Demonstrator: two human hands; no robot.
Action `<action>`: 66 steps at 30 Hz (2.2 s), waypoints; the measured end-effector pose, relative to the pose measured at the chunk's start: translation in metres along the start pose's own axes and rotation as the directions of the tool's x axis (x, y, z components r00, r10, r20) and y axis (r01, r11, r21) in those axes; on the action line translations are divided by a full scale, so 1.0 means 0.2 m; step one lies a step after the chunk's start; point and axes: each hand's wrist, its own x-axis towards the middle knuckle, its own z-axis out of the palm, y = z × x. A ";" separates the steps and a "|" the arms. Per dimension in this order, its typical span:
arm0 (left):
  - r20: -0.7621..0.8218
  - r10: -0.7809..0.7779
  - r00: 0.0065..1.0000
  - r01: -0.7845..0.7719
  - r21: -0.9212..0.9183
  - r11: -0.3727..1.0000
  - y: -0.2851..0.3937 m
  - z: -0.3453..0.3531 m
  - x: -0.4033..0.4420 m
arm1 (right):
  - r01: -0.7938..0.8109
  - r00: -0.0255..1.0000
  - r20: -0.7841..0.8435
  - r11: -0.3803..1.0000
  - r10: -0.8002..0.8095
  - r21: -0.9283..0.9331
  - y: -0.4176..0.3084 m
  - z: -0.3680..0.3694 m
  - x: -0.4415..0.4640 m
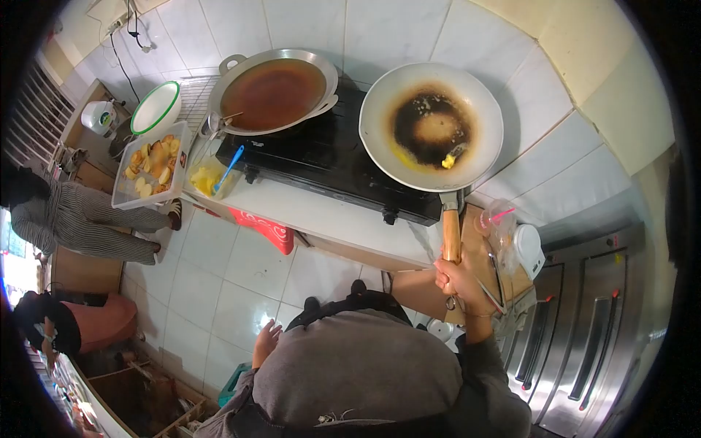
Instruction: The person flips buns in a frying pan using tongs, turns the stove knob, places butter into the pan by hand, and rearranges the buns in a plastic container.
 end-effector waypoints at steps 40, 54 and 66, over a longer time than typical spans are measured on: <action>0.110 0.009 0.994 -0.007 -0.014 1.000 -0.10 -0.09 0.17 | -0.242 0.968 0.085 0.966 0.235 0.094 -0.45 0.08 -0.11; 0.075 0.148 0.986 -0.147 -0.023 0.989 0.09 0.08 -0.09 | 0.012 0.975 0.211 0.967 -0.068 0.256 -0.10 0.05 0.00; 0.059 0.012 0.998 -0.010 -0.026 1.000 -0.01 -0.06 0.12 | -0.214 0.914 0.403 0.907 0.055 0.362 -0.17 -0.04 -0.04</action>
